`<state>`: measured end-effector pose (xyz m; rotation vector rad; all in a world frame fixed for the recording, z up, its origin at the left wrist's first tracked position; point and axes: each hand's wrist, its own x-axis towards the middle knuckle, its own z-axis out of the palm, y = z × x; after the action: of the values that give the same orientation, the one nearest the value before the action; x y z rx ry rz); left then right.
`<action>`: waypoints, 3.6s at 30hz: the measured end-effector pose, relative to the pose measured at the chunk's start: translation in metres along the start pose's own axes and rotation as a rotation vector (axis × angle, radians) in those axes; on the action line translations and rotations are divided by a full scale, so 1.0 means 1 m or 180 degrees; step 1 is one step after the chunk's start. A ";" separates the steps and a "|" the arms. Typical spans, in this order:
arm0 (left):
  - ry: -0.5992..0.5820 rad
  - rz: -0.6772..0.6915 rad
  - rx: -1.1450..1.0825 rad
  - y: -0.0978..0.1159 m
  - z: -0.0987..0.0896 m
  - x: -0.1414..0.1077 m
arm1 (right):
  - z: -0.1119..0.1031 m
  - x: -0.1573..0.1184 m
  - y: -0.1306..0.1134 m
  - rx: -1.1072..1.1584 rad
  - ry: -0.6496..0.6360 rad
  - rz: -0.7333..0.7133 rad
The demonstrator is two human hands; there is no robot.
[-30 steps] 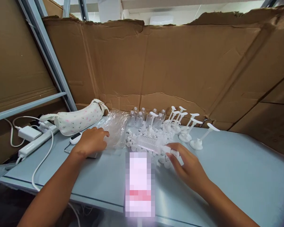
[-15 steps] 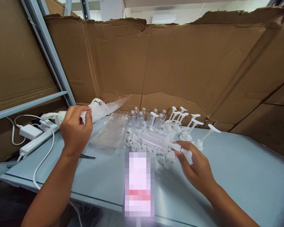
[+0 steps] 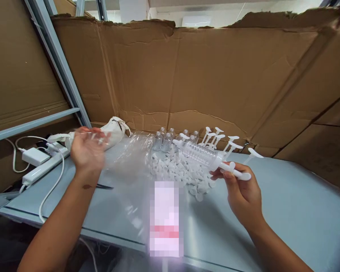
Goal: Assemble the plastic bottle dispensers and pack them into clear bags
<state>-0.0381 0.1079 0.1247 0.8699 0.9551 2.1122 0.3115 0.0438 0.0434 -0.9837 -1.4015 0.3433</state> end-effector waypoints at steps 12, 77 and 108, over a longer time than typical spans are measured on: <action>-0.2937 -0.1866 0.0559 -0.057 0.020 -0.058 | 0.004 -0.003 -0.005 0.0711 -0.1045 0.0260; -0.2858 0.0116 -0.0005 0.009 0.080 -0.109 | 0.017 0.006 -0.072 0.0824 -0.1882 0.0320; -0.1449 0.2199 -0.0034 0.004 0.107 -0.080 | 0.003 0.020 -0.018 0.2072 -0.2660 0.1508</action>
<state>0.0884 0.0838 0.1591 1.7715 0.4285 2.2805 0.3071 0.0494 0.0694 -0.6132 -1.5861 1.5970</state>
